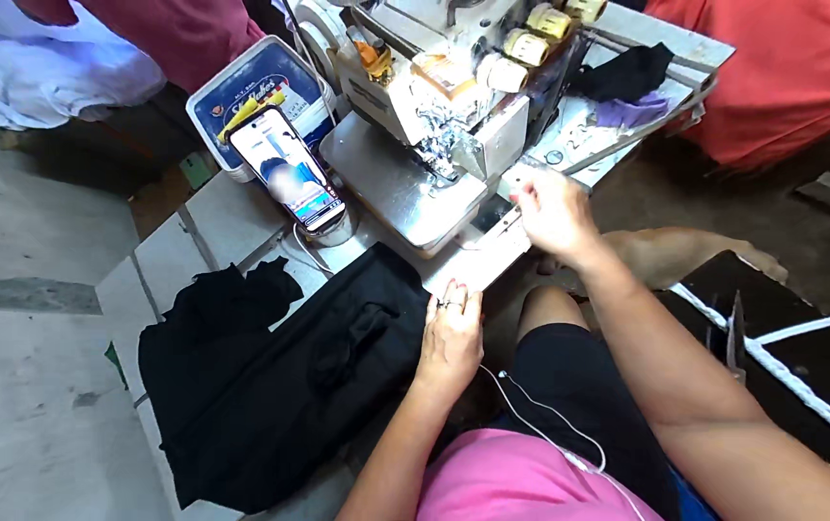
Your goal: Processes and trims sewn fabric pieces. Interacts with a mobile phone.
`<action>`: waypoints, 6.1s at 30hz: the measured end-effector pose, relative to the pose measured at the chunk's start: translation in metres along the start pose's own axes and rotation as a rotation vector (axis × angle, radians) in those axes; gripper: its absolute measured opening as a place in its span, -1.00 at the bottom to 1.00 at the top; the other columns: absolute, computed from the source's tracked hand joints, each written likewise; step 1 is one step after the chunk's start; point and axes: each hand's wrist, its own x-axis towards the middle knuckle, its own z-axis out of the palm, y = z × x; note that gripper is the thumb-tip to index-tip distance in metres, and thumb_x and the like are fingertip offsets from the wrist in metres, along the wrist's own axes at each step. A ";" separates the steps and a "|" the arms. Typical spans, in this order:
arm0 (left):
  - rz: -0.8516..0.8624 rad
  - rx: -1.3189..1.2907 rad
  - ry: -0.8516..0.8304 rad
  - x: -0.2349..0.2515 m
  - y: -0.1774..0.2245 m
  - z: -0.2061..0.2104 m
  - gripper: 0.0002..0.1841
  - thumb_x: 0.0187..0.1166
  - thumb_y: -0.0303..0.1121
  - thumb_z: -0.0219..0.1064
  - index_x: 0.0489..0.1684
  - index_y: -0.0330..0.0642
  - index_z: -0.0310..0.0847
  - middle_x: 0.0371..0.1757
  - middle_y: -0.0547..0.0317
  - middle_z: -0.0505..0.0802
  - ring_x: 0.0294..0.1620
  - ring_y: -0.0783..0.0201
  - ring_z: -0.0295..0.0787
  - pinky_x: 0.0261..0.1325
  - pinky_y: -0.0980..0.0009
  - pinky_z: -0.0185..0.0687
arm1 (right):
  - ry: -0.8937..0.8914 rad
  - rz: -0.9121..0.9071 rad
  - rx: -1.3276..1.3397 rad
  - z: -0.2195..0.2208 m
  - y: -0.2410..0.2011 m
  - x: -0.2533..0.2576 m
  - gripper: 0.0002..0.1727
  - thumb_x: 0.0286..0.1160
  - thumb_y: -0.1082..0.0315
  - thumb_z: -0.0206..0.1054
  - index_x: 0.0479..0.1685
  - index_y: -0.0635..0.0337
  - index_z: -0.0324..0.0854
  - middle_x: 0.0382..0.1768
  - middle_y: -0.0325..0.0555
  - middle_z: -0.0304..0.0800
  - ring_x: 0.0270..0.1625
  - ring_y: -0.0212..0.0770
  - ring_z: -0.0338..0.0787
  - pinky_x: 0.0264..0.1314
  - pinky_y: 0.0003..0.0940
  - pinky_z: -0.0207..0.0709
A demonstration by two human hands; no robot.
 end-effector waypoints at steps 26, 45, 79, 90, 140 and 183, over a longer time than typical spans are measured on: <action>0.102 -0.261 -0.045 -0.036 -0.004 -0.035 -0.69 0.58 -0.37 0.33 0.15 -0.36 0.80 0.30 -0.17 0.83 0.33 0.01 0.81 0.39 0.13 0.67 | 0.354 0.325 0.436 -0.008 0.061 0.080 -0.54 0.83 0.37 0.00 0.53 0.50 0.41 0.39 0.36 0.64 0.39 0.06 0.72 0.49 -0.12 0.52; -0.246 -0.059 0.239 -0.086 -0.049 -0.139 -0.64 0.68 -0.34 0.23 0.17 -0.49 0.73 0.10 -0.20 0.88 0.19 0.18 0.85 0.35 0.33 0.67 | 0.235 0.327 0.536 -0.008 0.070 0.101 -0.52 0.81 0.25 0.02 0.50 0.43 0.40 0.17 0.16 0.66 -0.03 -0.23 0.73 0.09 -0.26 0.65; -0.260 -0.239 0.318 -0.072 -0.056 -0.109 -0.72 0.69 -0.44 0.19 -0.18 -0.46 0.82 0.17 -0.26 0.85 0.29 0.09 0.79 0.42 0.33 0.58 | -0.345 -0.282 0.691 0.048 -0.113 -0.048 -0.80 0.62 0.40 0.20 -0.14 0.29 0.73 -0.42 -0.33 0.63 -0.40 -0.69 0.47 -0.28 -0.77 0.36; -0.144 -0.333 0.321 -0.024 -0.017 -0.072 -0.79 0.50 -0.51 0.37 -0.07 -0.51 0.79 -0.09 -0.17 0.91 -0.02 0.19 0.90 0.20 0.39 0.73 | -0.158 -0.279 0.822 0.029 -0.105 -0.053 -0.87 0.52 0.44 0.30 -0.27 0.26 0.76 -0.40 -0.46 0.69 -0.37 -0.85 0.53 -0.28 -0.92 0.41; -0.216 -0.707 0.387 -0.020 -0.002 -0.090 -0.60 0.43 -0.59 0.44 0.23 -0.51 0.51 -0.18 0.17 0.81 -0.22 0.59 0.73 -0.04 0.63 0.68 | -0.010 -0.138 1.139 0.031 -0.107 -0.082 -0.83 0.48 0.42 0.44 -0.14 -0.14 0.78 -0.36 -0.70 0.82 -0.42 -0.75 0.66 -0.33 -0.79 0.57; -0.151 -0.569 -0.328 0.122 -0.032 -0.127 -0.85 0.57 -0.51 0.36 -0.44 -0.15 0.70 -0.59 0.44 0.70 -0.56 0.67 0.58 -0.43 0.74 0.48 | -0.202 0.025 0.734 -0.010 -0.047 -0.037 -0.80 0.65 0.32 0.24 0.00 0.20 0.72 -0.63 -0.59 0.42 -0.60 -0.78 0.34 -0.51 -0.84 0.23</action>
